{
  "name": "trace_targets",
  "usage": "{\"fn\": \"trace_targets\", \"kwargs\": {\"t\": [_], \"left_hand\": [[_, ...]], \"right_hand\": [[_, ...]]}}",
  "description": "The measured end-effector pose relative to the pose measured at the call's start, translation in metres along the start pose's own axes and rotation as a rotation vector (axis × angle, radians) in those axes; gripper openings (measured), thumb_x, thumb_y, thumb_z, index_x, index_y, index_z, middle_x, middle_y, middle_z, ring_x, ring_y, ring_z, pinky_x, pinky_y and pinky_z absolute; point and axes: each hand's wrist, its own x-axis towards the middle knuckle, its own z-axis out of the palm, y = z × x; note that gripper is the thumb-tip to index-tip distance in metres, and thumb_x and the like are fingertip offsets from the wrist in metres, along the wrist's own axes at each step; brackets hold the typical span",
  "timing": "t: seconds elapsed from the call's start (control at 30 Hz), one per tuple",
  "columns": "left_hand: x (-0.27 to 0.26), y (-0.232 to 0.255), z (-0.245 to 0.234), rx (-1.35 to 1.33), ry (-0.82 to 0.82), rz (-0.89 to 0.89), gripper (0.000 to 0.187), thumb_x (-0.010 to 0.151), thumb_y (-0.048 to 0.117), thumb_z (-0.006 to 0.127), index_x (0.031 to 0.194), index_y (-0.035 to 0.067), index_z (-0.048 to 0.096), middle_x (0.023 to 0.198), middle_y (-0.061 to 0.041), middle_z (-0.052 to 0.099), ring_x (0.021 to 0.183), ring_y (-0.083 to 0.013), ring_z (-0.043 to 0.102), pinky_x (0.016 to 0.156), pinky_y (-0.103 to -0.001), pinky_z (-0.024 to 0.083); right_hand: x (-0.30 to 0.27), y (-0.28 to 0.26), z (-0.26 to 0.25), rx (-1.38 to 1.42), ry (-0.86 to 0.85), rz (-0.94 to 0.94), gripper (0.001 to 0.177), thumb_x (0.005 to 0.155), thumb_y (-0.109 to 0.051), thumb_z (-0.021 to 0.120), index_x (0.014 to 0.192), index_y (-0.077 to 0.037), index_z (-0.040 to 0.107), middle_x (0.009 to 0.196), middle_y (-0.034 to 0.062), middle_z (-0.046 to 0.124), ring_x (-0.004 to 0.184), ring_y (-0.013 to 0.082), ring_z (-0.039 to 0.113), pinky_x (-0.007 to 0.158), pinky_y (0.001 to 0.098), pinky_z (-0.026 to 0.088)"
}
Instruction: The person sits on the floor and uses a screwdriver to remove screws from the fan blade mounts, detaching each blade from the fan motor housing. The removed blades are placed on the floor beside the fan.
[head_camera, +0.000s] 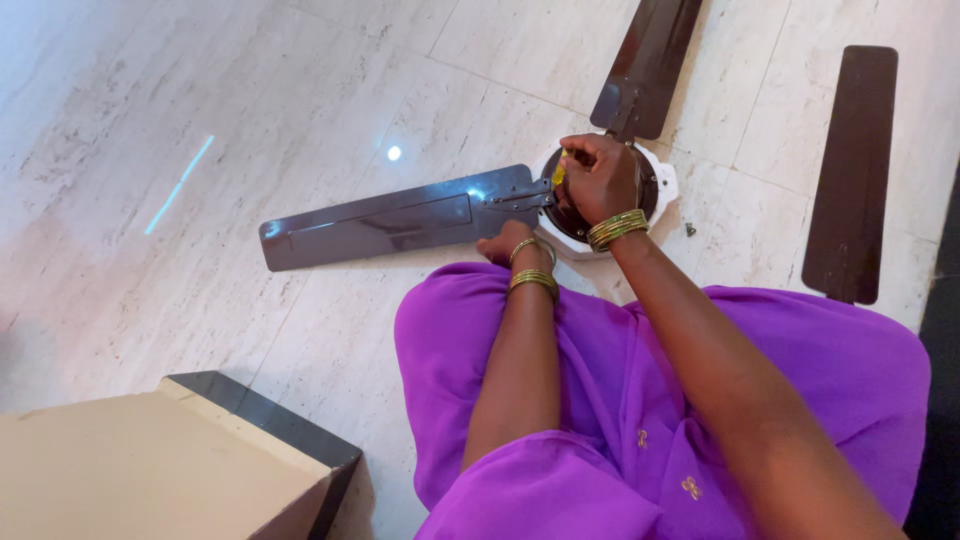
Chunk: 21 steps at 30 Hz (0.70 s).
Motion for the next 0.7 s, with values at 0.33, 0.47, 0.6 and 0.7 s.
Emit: {"fn": "trace_targets", "kwargs": {"t": [0.33, 0.47, 0.6, 0.7], "left_hand": [[0.040, -0.025, 0.020, -0.377, -0.014, -0.393, 0.045, 0.090, 0.023, 0.053, 0.127, -0.002, 0.054, 0.121, -0.029, 0.064, 0.101, -0.0366, 0.062, 0.089, -0.044, 0.050], [0.046, -0.029, 0.015, -0.338, -0.005, -0.301, 0.045, 0.094, 0.034, 0.049, 0.119, -0.003, 0.059, 0.113, -0.027, 0.066, 0.096, -0.0356, 0.061, 0.085, -0.044, 0.048], [0.048, -0.031, 0.014, -0.464, -0.076, -0.442, 0.052, 0.097, 0.044, 0.046, 0.111, -0.003, 0.063, 0.105, -0.024, 0.069, 0.091, -0.0346, 0.060, 0.082, -0.043, 0.047], [0.047, -0.036, 0.020, -0.449, -0.039, -0.382, 0.047, 0.097, 0.041, 0.045, 0.112, -0.001, 0.060, 0.107, -0.022, 0.068, 0.092, -0.0334, 0.060, 0.081, -0.043, 0.047]], "right_hand": [[0.003, -0.006, 0.000, -0.032, 0.023, 0.053, 0.022, 0.080, -0.005, 0.083, 0.101, 0.001, 0.078, 0.087, 0.0155, 0.077, 0.075, 0.0184, 0.074, 0.069, 0.0308, 0.058], [0.001, 0.005, 0.000, -0.018, -0.005, 0.013, 0.021, 0.086, -0.001, 0.078, 0.107, -0.001, 0.078, 0.094, 0.0146, 0.078, 0.083, 0.0168, 0.078, 0.075, 0.0291, 0.061], [-0.003, 0.015, 0.001, 0.118, -0.089, -0.064, 0.022, 0.086, 0.003, 0.074, 0.107, 0.000, 0.078, 0.104, 0.0143, 0.076, 0.089, 0.0167, 0.076, 0.080, 0.0280, 0.062], [-0.004, 0.012, 0.000, 0.154, -0.072, -0.100, 0.020, 0.083, 0.003, 0.081, 0.103, 0.001, 0.077, 0.105, 0.0150, 0.072, 0.089, 0.0179, 0.073, 0.080, 0.0284, 0.061]]}}
